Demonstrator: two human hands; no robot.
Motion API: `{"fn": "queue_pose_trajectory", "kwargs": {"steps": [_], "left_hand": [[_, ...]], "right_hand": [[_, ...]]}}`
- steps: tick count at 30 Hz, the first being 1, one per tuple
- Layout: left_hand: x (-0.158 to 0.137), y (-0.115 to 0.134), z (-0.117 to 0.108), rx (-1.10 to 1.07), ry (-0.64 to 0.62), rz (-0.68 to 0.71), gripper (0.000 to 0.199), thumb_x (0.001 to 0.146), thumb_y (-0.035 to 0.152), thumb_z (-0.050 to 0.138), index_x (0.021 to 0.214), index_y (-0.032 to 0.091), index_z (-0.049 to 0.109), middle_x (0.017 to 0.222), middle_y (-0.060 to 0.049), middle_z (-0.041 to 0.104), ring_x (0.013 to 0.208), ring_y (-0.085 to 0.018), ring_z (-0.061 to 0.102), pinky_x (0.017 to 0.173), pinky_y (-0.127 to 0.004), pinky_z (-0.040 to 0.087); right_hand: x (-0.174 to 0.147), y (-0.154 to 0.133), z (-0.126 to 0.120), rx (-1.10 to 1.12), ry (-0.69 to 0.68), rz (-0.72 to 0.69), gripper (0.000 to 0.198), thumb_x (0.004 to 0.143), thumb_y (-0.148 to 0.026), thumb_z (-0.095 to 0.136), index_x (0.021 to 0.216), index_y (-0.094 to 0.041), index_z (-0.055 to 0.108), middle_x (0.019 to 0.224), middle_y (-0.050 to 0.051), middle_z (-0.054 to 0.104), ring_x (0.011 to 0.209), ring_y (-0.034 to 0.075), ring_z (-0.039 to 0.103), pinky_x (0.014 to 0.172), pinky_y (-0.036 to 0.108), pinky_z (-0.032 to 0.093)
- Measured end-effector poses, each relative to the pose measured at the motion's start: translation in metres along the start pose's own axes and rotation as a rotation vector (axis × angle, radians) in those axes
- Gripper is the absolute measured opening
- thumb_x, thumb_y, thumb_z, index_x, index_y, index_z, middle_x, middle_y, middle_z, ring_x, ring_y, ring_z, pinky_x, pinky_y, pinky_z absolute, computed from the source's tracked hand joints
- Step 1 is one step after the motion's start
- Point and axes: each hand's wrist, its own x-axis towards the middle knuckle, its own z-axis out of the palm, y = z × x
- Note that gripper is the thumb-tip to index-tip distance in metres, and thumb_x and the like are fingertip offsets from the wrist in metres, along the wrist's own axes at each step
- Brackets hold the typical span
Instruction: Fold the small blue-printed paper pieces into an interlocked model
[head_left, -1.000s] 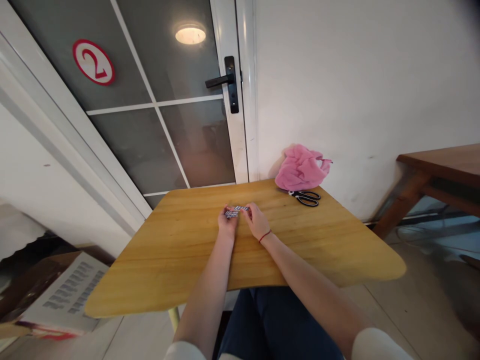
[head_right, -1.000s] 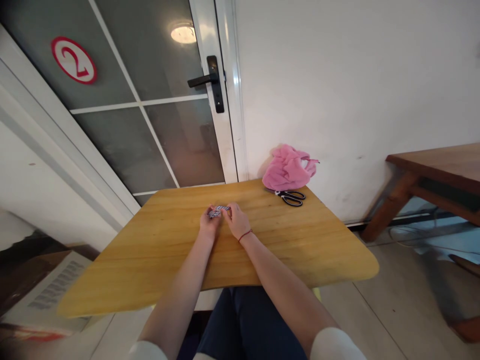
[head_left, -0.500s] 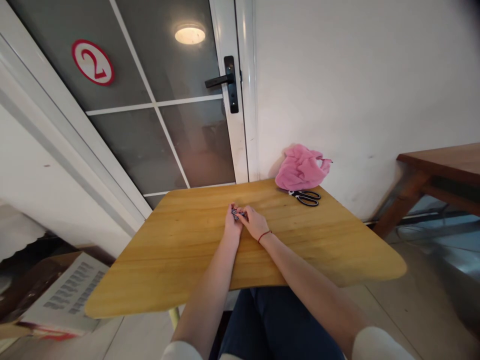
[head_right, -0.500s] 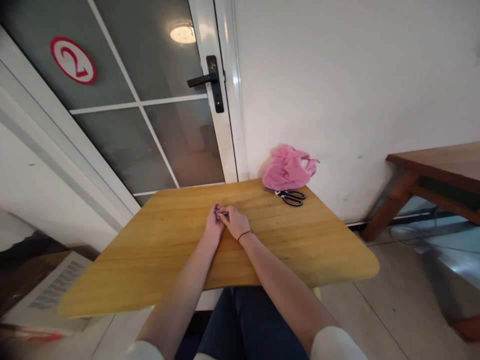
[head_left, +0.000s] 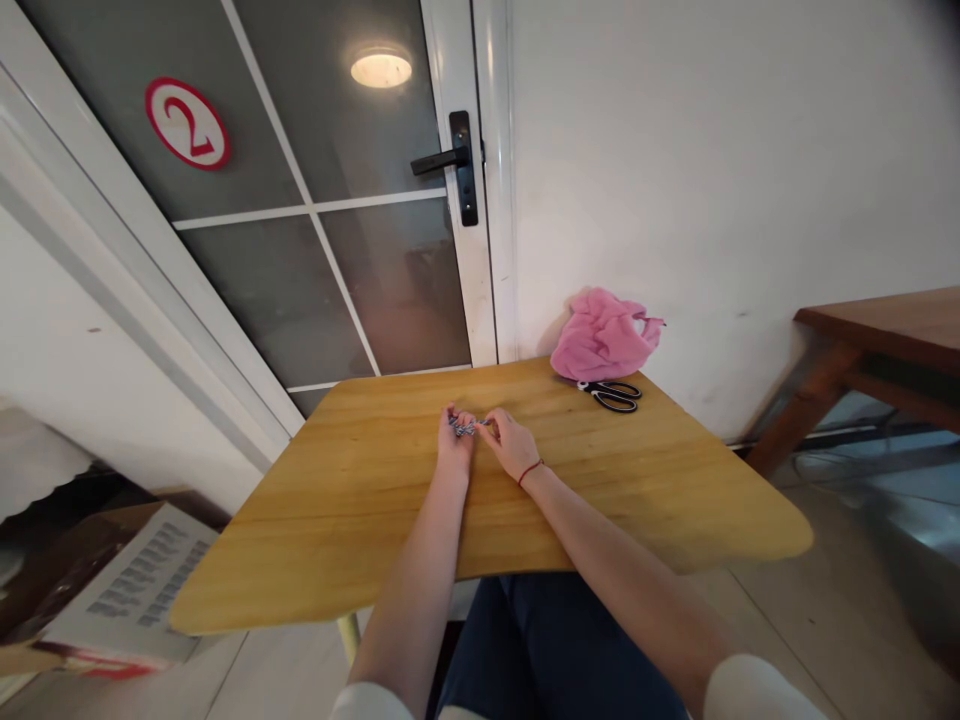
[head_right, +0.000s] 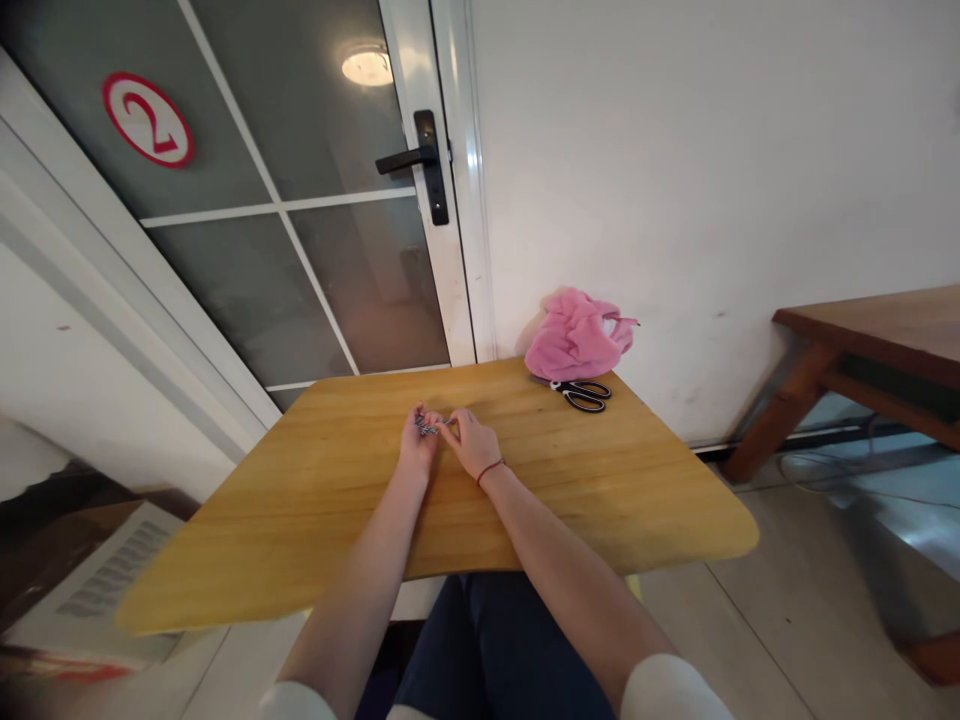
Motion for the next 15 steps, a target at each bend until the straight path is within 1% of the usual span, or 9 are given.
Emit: {"fn": "queue_pose_trajectory", "kwargs": {"steps": [5,9,12,15], "left_hand": [[0.0031,0.0042,-0.0048,-0.006,0.023,0.008,0.033,0.09,0.033,0.055,0.118,0.015,0.054,0.115,-0.009,0.058,0.096,-0.019,0.06,0.081,-0.039,0.053],[0.0023,0.0038,-0.0058,-0.02,0.046,0.0,0.034,0.09,0.032,0.055,0.118,0.015,0.054,0.116,-0.009,0.058,0.097,-0.02,0.06,0.081,-0.04,0.053],[0.0017,0.0027,-0.0046,-0.026,0.056,-0.01,0.034,0.089,0.032,0.055,0.118,0.015,0.054,0.115,-0.009,0.058,0.097,-0.02,0.06,0.081,-0.04,0.053],[0.0011,-0.0006,-0.0022,-0.025,0.063,-0.029,0.033,0.089,0.032,0.055,0.118,0.015,0.054,0.115,-0.009,0.058,0.096,-0.019,0.06,0.08,-0.039,0.053]], "right_hand": [[-0.0003,0.0019,-0.0014,0.054,0.084,0.001,0.034,0.093,-0.046,0.038,0.093,-0.017,0.054,0.073,0.002,0.057,0.059,0.012,0.051,0.055,0.022,0.035],[-0.0002,0.0016,-0.0027,0.087,0.122,0.009,0.032,0.093,-0.045,0.037,0.091,-0.017,0.052,0.075,0.002,0.057,0.062,0.012,0.053,0.057,0.021,0.038],[-0.0002,0.0009,-0.0036,0.091,0.128,0.021,0.031,0.094,-0.044,0.037,0.091,-0.017,0.052,0.076,0.003,0.057,0.064,0.012,0.053,0.059,0.022,0.039],[-0.0004,0.0006,-0.0033,0.082,0.1,0.029,0.029,0.093,-0.043,0.038,0.092,-0.017,0.052,0.076,0.002,0.057,0.064,0.012,0.053,0.059,0.022,0.039]]}}
